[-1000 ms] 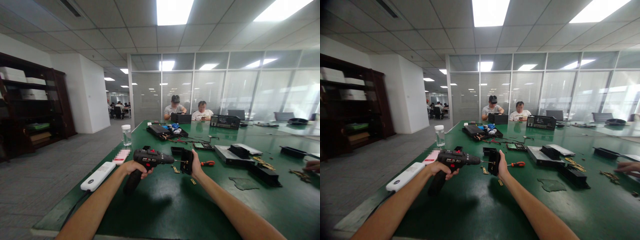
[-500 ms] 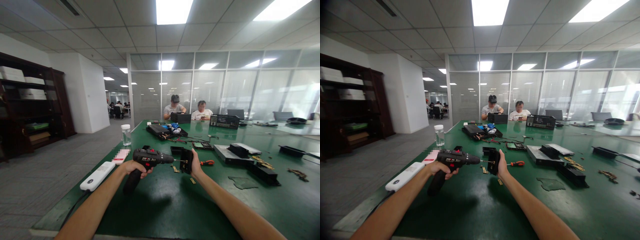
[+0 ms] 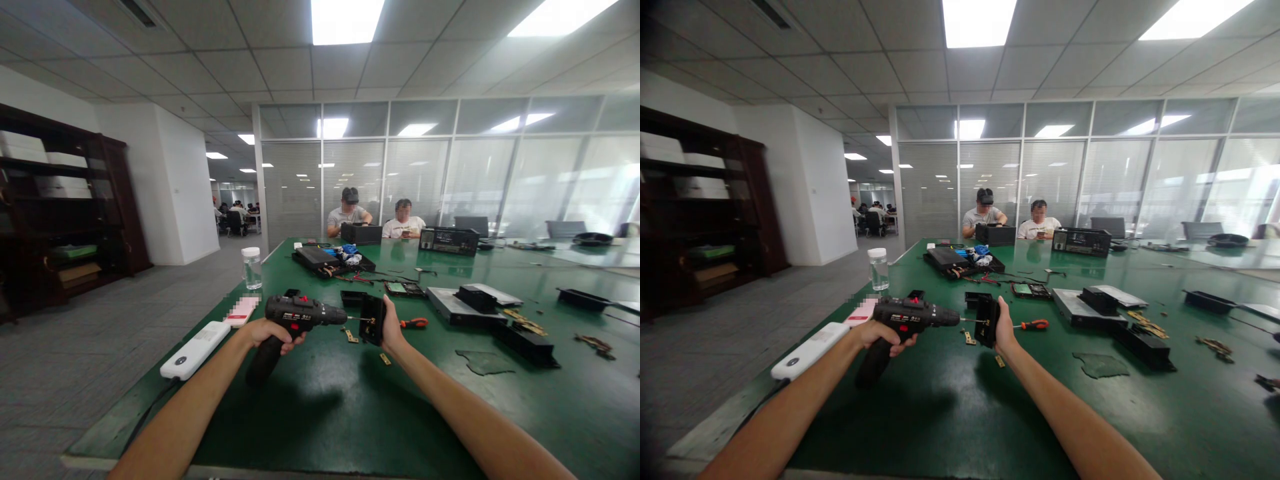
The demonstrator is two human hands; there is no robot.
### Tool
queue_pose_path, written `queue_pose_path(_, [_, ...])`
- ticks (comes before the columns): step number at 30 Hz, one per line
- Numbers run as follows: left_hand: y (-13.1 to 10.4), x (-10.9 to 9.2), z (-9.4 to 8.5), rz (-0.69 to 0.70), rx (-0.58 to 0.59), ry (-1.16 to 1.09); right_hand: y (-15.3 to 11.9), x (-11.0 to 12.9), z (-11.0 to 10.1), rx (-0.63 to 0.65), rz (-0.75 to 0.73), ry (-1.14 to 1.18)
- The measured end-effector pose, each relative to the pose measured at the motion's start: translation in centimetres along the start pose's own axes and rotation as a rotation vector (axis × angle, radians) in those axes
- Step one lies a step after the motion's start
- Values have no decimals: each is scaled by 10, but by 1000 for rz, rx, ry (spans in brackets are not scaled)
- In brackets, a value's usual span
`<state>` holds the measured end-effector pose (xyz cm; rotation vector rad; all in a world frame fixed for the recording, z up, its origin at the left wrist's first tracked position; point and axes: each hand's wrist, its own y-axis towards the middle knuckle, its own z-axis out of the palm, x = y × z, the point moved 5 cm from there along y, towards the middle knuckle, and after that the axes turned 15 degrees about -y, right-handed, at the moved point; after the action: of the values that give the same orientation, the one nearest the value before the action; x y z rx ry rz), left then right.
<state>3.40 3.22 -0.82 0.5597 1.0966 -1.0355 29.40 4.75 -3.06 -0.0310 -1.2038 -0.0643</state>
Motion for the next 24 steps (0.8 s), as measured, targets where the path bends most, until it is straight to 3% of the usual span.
queue_pose_path(7, [0,3,-5,-14,-18,-28,1,-1,-2,4,-3,-4])
queue_pose_path(24, [0,0,2,17,22,18,3,-2,-2,0,4,-21])
